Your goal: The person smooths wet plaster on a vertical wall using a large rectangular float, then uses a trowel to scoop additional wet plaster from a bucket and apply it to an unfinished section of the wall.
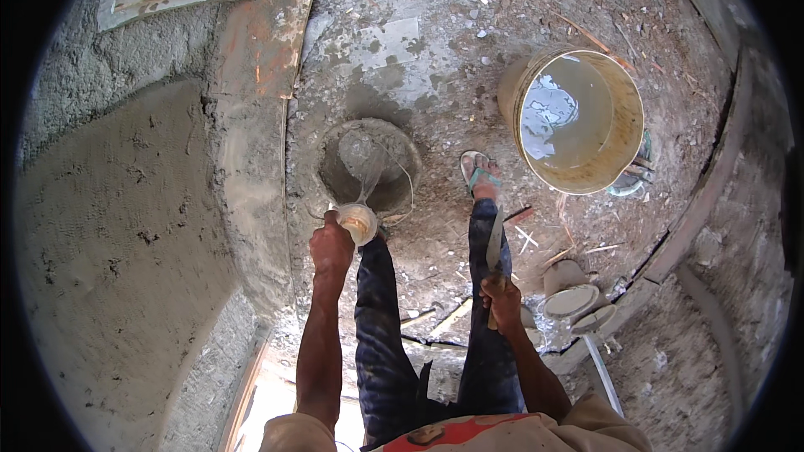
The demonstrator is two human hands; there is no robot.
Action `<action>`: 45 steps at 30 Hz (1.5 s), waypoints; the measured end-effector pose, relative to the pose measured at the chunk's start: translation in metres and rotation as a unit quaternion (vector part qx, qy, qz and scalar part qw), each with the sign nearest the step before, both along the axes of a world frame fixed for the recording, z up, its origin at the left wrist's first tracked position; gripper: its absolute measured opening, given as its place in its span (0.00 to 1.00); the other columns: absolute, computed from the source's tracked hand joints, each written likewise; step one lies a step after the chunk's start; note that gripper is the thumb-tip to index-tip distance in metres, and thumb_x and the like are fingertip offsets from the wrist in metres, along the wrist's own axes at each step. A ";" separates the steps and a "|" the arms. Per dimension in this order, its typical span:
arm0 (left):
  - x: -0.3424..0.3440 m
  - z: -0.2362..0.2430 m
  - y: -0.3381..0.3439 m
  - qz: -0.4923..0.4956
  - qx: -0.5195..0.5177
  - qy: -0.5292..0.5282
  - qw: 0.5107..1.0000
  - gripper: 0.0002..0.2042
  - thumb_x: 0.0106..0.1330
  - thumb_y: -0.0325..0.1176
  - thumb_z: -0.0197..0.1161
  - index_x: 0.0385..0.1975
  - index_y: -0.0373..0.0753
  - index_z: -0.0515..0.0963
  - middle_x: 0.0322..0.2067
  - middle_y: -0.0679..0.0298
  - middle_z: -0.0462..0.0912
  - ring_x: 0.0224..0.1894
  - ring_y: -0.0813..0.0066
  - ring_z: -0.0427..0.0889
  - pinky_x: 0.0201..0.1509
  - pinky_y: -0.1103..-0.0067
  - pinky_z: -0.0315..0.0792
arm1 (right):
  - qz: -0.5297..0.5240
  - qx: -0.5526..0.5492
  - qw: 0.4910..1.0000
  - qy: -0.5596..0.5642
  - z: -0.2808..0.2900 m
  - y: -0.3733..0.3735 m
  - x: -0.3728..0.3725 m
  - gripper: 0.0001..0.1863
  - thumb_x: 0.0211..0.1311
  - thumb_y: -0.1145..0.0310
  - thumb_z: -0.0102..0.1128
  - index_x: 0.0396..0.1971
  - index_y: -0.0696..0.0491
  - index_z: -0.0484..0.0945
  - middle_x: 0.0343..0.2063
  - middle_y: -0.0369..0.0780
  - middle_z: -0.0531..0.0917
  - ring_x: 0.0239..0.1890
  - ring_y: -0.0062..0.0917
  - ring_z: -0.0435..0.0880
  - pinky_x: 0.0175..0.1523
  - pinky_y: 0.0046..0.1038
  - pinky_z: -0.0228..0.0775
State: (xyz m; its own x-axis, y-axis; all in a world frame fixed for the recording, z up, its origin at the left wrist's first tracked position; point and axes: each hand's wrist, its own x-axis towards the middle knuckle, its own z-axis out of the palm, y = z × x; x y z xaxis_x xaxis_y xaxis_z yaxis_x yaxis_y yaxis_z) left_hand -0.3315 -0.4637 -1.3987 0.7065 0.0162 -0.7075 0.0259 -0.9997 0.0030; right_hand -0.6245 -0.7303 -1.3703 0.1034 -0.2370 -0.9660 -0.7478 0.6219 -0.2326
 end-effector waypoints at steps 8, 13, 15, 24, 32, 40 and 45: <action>-0.026 0.071 -0.143 0.089 -0.282 -0.172 0.940 0.14 0.71 0.27 0.59 0.54 0.36 0.69 0.22 0.48 0.83 0.21 0.49 0.84 0.25 0.59 0.77 | 0.010 0.011 1.000 -0.015 0.006 -0.008 0.004 0.10 0.66 0.63 0.68 0.38 0.53 0.80 0.24 0.34 0.81 0.23 0.16 0.77 0.28 0.22 0.70; -0.015 0.055 -0.271 0.117 -0.451 -0.119 0.877 0.17 0.71 0.27 0.59 0.56 0.36 0.64 0.20 0.51 0.80 0.21 0.51 0.84 0.25 0.59 0.74 | 0.032 0.007 0.999 -0.015 0.005 -0.010 0.008 0.11 0.66 0.64 0.68 0.40 0.54 0.80 0.25 0.35 0.82 0.23 0.16 0.77 0.28 0.22 0.71; -0.013 0.041 -0.310 0.117 -0.485 -0.085 0.863 0.17 0.70 0.27 0.59 0.55 0.33 0.64 0.21 0.48 0.80 0.25 0.47 0.85 0.29 0.57 0.74 | 0.032 0.007 0.999 -0.024 0.004 -0.016 0.010 0.12 0.66 0.65 0.69 0.41 0.56 0.80 0.25 0.36 0.82 0.23 0.16 0.77 0.28 0.23 0.71; -0.011 0.063 -0.335 0.104 -0.473 -0.126 0.866 0.16 0.67 0.25 0.59 0.51 0.31 0.64 0.21 0.48 0.81 0.23 0.46 0.84 0.28 0.59 0.75 | 0.087 0.020 0.995 -0.045 0.030 -0.077 0.060 0.12 0.68 0.63 0.66 0.41 0.58 0.80 0.30 0.37 0.83 0.29 0.17 0.79 0.32 0.24 0.71; -0.021 0.078 -0.374 0.151 -0.432 -0.077 0.886 0.17 0.67 0.27 0.61 0.51 0.32 0.65 0.18 0.52 0.80 0.22 0.50 0.84 0.30 0.58 0.77 | 0.215 -0.080 0.964 -0.133 0.013 -0.101 0.050 0.15 0.69 0.64 0.63 0.46 0.60 0.79 0.31 0.37 0.82 0.33 0.19 0.81 0.36 0.27 0.72; -0.045 -0.022 -0.257 0.219 -0.189 -0.324 0.900 0.25 0.66 0.39 0.66 0.56 0.31 0.67 0.40 0.47 0.80 0.50 0.47 0.81 0.58 0.55 0.71 | 0.089 0.068 0.993 -0.042 0.025 -0.110 0.059 0.15 0.70 0.57 0.66 0.45 0.52 0.78 0.28 0.36 0.81 0.25 0.19 0.80 0.29 0.26 0.76; -0.073 -0.084 -0.128 0.217 -0.147 -0.099 0.960 0.29 0.61 0.49 0.71 0.55 0.35 0.73 0.47 0.48 0.82 0.57 0.49 0.79 0.65 0.56 0.65 | 0.136 0.106 0.984 -0.046 0.030 -0.107 0.047 0.13 0.73 0.58 0.63 0.47 0.50 0.76 0.23 0.34 0.79 0.16 0.18 0.76 0.18 0.24 0.69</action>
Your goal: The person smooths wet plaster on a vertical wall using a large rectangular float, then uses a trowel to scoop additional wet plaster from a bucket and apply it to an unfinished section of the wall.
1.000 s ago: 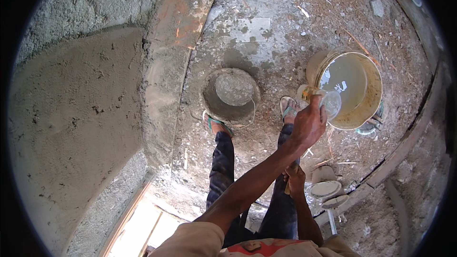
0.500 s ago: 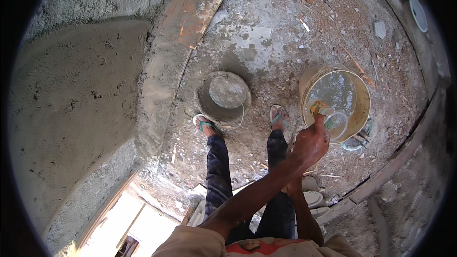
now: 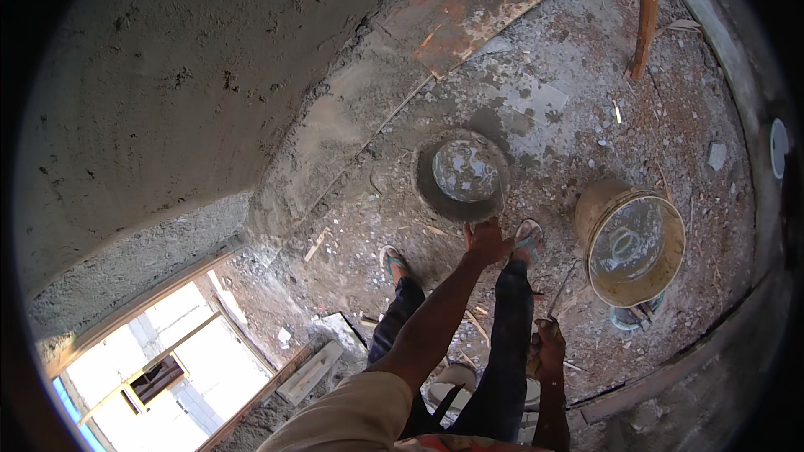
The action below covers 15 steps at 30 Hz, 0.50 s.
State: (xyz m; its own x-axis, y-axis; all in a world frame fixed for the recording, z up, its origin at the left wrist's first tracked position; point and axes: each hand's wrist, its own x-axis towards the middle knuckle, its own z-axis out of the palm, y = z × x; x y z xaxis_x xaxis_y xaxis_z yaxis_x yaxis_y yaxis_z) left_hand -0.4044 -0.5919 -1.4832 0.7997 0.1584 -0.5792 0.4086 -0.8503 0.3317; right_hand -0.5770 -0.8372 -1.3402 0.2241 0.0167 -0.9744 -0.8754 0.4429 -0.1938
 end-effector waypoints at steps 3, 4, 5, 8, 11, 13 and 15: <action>0.004 -0.008 0.054 -0.030 -0.134 0.147 0.980 0.30 0.59 0.55 0.72 0.51 0.34 0.79 0.45 0.51 0.86 0.53 0.52 0.83 0.61 0.62 0.72 | 0.076 -0.043 0.996 0.008 0.007 0.020 0.003 0.17 0.73 0.52 0.63 0.48 0.49 0.77 0.19 0.30 0.74 0.13 0.15 0.72 0.16 0.22 0.64; 0.007 -0.003 0.071 -0.008 -0.196 0.141 0.970 0.31 0.60 0.58 0.71 0.48 0.33 0.82 0.43 0.51 0.88 0.51 0.55 0.86 0.59 0.65 0.74 | 0.083 -0.053 0.995 0.025 0.012 0.025 0.002 0.18 0.72 0.50 0.63 0.48 0.50 0.77 0.18 0.30 0.74 0.13 0.15 0.71 0.16 0.23 0.63; 0.010 0.007 0.088 0.003 -0.207 0.135 0.969 0.31 0.60 0.58 0.71 0.48 0.33 0.82 0.43 0.51 0.88 0.51 0.55 0.86 0.59 0.65 0.74 | 0.088 -0.065 0.993 0.043 0.017 0.026 -0.005 0.20 0.72 0.48 0.63 0.47 0.50 0.77 0.18 0.30 0.73 0.13 0.15 0.70 0.16 0.23 0.62; 0.027 0.054 0.163 0.244 -0.323 0.074 0.911 0.30 0.66 0.61 0.66 0.43 0.33 0.85 0.41 0.53 0.90 0.46 0.62 0.88 0.52 0.67 0.78 | 0.144 -0.095 0.985 0.018 0.024 0.039 -0.020 0.23 0.71 0.44 0.61 0.44 0.50 0.77 0.17 0.31 0.74 0.12 0.18 0.71 0.15 0.24 0.64; -0.021 0.042 0.218 0.276 -0.373 -0.079 0.882 0.31 0.65 0.62 0.66 0.42 0.33 0.86 0.37 0.50 0.89 0.43 0.58 0.88 0.49 0.67 0.78 | 0.275 -0.122 0.953 0.021 0.038 0.080 -0.015 0.22 0.76 0.47 0.52 0.41 0.54 0.77 0.18 0.36 0.74 0.13 0.20 0.73 0.17 0.26 0.66; -0.048 0.040 0.242 0.289 -0.352 -0.202 0.867 0.32 0.64 0.64 0.66 0.40 0.32 0.86 0.34 0.46 0.88 0.41 0.53 0.88 0.48 0.67 0.78 | 0.381 -0.167 0.909 -0.007 0.065 0.115 -0.003 0.19 0.76 0.51 0.53 0.39 0.54 0.76 0.19 0.36 0.76 0.14 0.20 0.74 0.19 0.26 0.69; -0.024 0.125 0.241 0.226 -0.317 -0.029 0.921 0.33 0.62 0.66 0.66 0.38 0.34 0.85 0.33 0.42 0.86 0.41 0.48 0.88 0.47 0.65 0.78 | 0.387 -0.208 0.896 -0.062 0.083 0.108 -0.026 0.17 0.76 0.53 0.54 0.38 0.54 0.76 0.21 0.36 0.76 0.15 0.20 0.75 0.21 0.26 0.70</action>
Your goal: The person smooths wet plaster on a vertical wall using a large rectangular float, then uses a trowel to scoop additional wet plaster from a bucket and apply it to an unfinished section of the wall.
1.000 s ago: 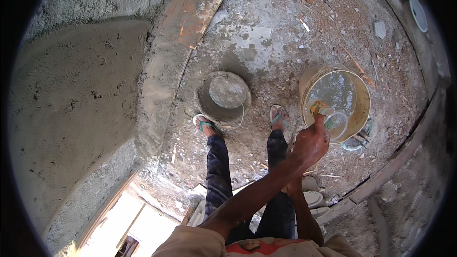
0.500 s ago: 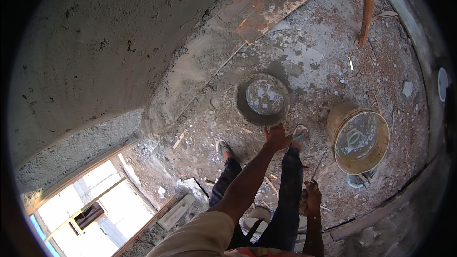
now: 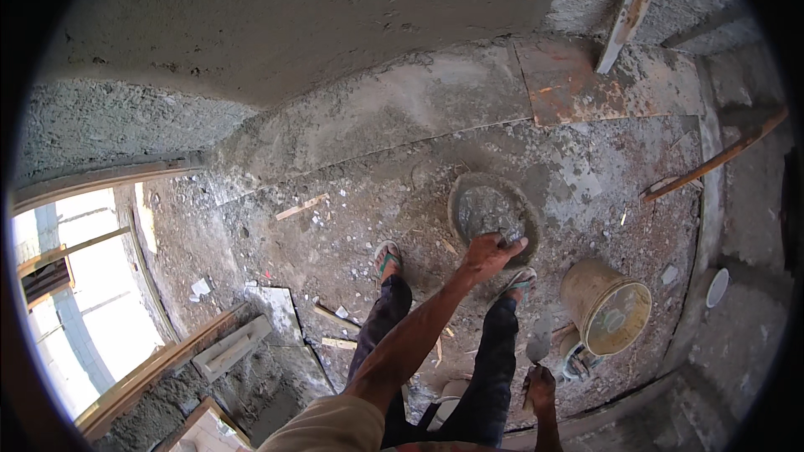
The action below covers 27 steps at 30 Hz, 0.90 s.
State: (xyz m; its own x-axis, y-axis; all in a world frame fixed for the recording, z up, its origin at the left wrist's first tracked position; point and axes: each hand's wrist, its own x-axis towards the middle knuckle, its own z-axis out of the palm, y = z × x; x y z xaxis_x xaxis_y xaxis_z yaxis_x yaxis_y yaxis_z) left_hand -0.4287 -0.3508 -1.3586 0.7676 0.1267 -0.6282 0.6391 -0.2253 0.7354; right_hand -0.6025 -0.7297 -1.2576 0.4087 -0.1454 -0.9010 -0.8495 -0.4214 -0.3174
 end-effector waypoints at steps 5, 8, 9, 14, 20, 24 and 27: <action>-0.037 0.047 0.073 0.070 0.024 0.019 0.997 0.35 0.62 0.68 0.65 0.35 0.30 0.84 0.34 0.40 0.86 0.41 0.43 0.87 0.47 0.61 0.78 | 0.058 -0.009 0.998 -0.007 0.029 0.039 -0.004 0.17 0.74 0.53 0.57 0.37 0.54 0.77 0.20 0.34 0.77 0.16 0.19 0.76 0.21 0.25 0.68; -0.057 0.054 0.114 0.135 0.017 0.033 0.990 0.38 0.62 0.69 0.63 0.35 0.28 0.83 0.35 0.40 0.86 0.44 0.41 0.86 0.50 0.59 0.77 | 0.099 -0.059 0.993 0.008 0.042 0.076 -0.002 0.19 0.73 0.50 0.59 0.35 0.53 0.76 0.19 0.33 0.75 0.17 0.18 0.74 0.21 0.23 0.65; -0.065 0.053 0.126 0.158 0.026 0.033 0.987 0.39 0.62 0.70 0.62 0.35 0.27 0.82 0.34 0.41 0.86 0.43 0.41 0.87 0.49 0.59 0.78 | 0.104 -0.016 0.994 -0.031 0.039 0.084 -0.006 0.18 0.74 0.51 0.59 0.36 0.53 0.76 0.19 0.33 0.75 0.17 0.17 0.74 0.21 0.23 0.65; -0.122 0.008 0.159 0.328 0.074 0.038 0.941 0.37 0.63 0.68 0.63 0.33 0.28 0.82 0.28 0.43 0.85 0.38 0.46 0.87 0.45 0.59 0.77 | 0.241 0.096 0.955 -0.146 -0.024 0.112 0.003 0.12 0.71 0.62 0.64 0.34 0.52 0.73 0.19 0.35 0.75 0.20 0.17 0.76 0.23 0.29 0.69; -0.210 -0.057 0.215 0.490 0.021 0.049 0.870 0.31 0.69 0.62 0.64 0.24 0.32 0.78 0.20 0.61 0.76 0.27 0.72 0.74 0.34 0.68 0.69 | 0.518 -0.027 0.832 -0.194 -0.090 0.209 0.063 0.13 0.67 0.63 0.67 0.41 0.56 0.77 0.26 0.48 0.82 0.29 0.45 0.84 0.37 0.42 0.76; -0.267 -0.092 0.225 0.561 0.000 -0.010 0.828 0.28 0.76 0.57 0.57 0.21 0.37 0.74 0.19 0.72 0.69 0.26 0.81 0.66 0.30 0.75 0.61 | 0.585 0.059 0.760 -0.277 -0.115 0.278 0.096 0.16 0.64 0.63 0.68 0.46 0.54 0.77 0.34 0.50 0.84 0.38 0.50 0.86 0.41 0.45 0.78; -0.296 -0.118 0.239 0.543 0.128 -0.077 0.827 0.25 0.80 0.52 0.51 0.27 0.38 0.78 0.20 0.75 0.68 0.26 0.84 0.64 0.29 0.80 0.58 | 0.680 -0.019 0.660 -0.319 -0.114 0.359 0.114 0.13 0.65 0.64 0.66 0.46 0.53 0.78 0.35 0.47 0.84 0.38 0.47 0.87 0.42 0.43 0.80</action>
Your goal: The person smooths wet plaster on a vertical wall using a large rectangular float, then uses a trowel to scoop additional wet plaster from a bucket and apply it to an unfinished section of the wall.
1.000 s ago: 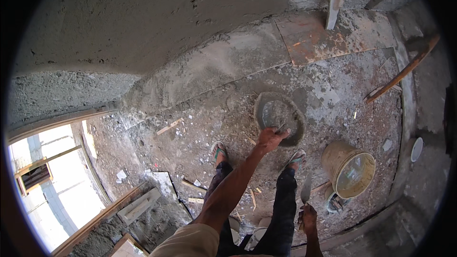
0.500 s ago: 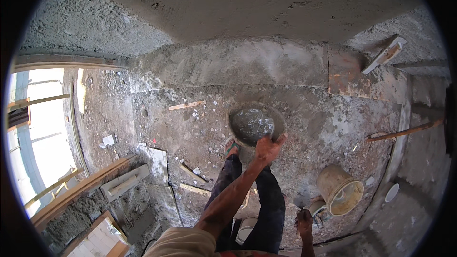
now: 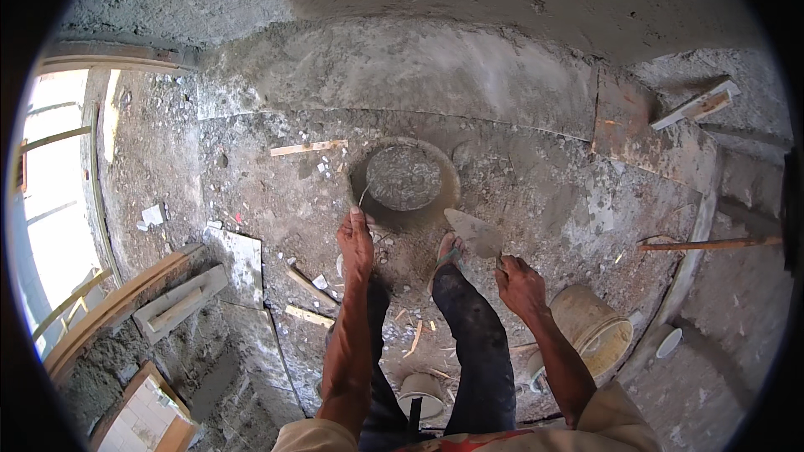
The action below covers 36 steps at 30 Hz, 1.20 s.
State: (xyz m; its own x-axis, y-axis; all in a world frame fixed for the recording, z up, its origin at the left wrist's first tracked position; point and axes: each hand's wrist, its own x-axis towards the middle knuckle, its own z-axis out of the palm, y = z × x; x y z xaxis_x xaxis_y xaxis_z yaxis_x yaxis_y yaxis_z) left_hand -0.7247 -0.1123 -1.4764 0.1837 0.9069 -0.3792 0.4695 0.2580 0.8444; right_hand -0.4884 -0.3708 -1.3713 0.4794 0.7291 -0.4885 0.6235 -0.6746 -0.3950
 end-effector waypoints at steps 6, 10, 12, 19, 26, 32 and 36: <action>-0.042 -0.137 0.055 0.120 0.204 0.088 0.968 0.25 0.83 0.49 0.46 0.41 0.31 0.82 0.26 0.63 0.77 0.31 0.72 0.74 0.37 0.72 0.69 | 0.209 -0.051 0.955 -0.203 -0.112 0.149 0.000 0.16 0.60 0.68 0.61 0.45 0.59 0.79 0.36 0.49 0.83 0.39 0.42 0.88 0.37 0.41 0.81; -0.051 -0.184 0.070 0.116 0.186 0.071 0.973 0.26 0.82 0.48 0.44 0.39 0.30 0.80 0.26 0.59 0.75 0.32 0.66 0.73 0.40 0.68 0.69 | 0.284 -0.013 0.915 -0.284 -0.190 0.201 -0.025 0.19 0.59 0.65 0.57 0.46 0.61 0.79 0.35 0.49 0.83 0.37 0.42 0.87 0.33 0.40 0.78; -0.059 -0.199 0.074 0.128 0.091 -0.022 0.987 0.26 0.82 0.49 0.45 0.35 0.29 0.78 0.26 0.60 0.73 0.32 0.68 0.69 0.39 0.70 0.66 | 0.294 0.018 0.914 -0.279 -0.226 0.220 -0.034 0.16 0.58 0.65 0.58 0.41 0.60 0.82 0.31 0.49 0.85 0.34 0.42 0.87 0.34 0.45 0.77; -0.023 -0.220 0.084 0.083 0.135 -0.188 0.969 0.22 0.78 0.49 0.51 0.34 0.31 0.74 0.27 0.60 0.74 0.32 0.65 0.69 0.39 0.67 0.66 | 0.377 0.135 0.904 -0.149 -0.269 0.239 0.006 0.15 0.64 0.61 0.55 0.21 0.53 0.82 0.24 0.49 0.86 0.30 0.49 0.87 0.38 0.48 0.78; 0.030 -0.268 0.129 -0.101 0.175 -0.150 0.968 0.26 0.75 0.51 0.54 0.66 0.41 0.72 0.60 0.46 0.79 0.64 0.48 0.76 0.70 0.64 0.68 | 0.420 0.091 0.890 -0.154 -0.263 0.226 0.028 0.12 0.66 0.63 0.54 0.30 0.53 0.83 0.26 0.45 0.86 0.32 0.46 0.87 0.35 0.47 0.78; 0.077 -0.288 0.139 -0.188 0.161 -0.189 0.950 0.23 0.73 0.46 0.60 0.57 0.35 0.80 0.53 0.47 0.84 0.59 0.54 0.80 0.68 0.64 0.70 | 0.362 0.094 0.905 -0.204 -0.237 0.173 0.029 0.12 0.64 0.63 0.55 0.26 0.52 0.81 0.23 0.45 0.84 0.28 0.44 0.85 0.32 0.46 0.76; 0.093 -0.372 0.184 -0.205 0.246 -0.179 0.930 0.20 0.72 0.43 0.61 0.53 0.33 0.83 0.48 0.49 0.87 0.56 0.56 0.83 0.67 0.65 0.70 | 0.358 0.099 0.901 -0.223 -0.226 0.162 0.023 0.12 0.62 0.62 0.56 0.23 0.51 0.80 0.21 0.44 0.83 0.25 0.43 0.84 0.30 0.46 0.75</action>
State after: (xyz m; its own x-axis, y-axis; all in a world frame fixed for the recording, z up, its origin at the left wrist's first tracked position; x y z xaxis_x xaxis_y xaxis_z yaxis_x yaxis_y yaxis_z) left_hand -0.6315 0.0713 -1.8480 0.5875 0.7802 0.2148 0.1094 -0.3396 0.9342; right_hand -0.4657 -0.2091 -1.5971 -0.0317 0.9812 -0.1902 0.9976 0.0195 -0.0659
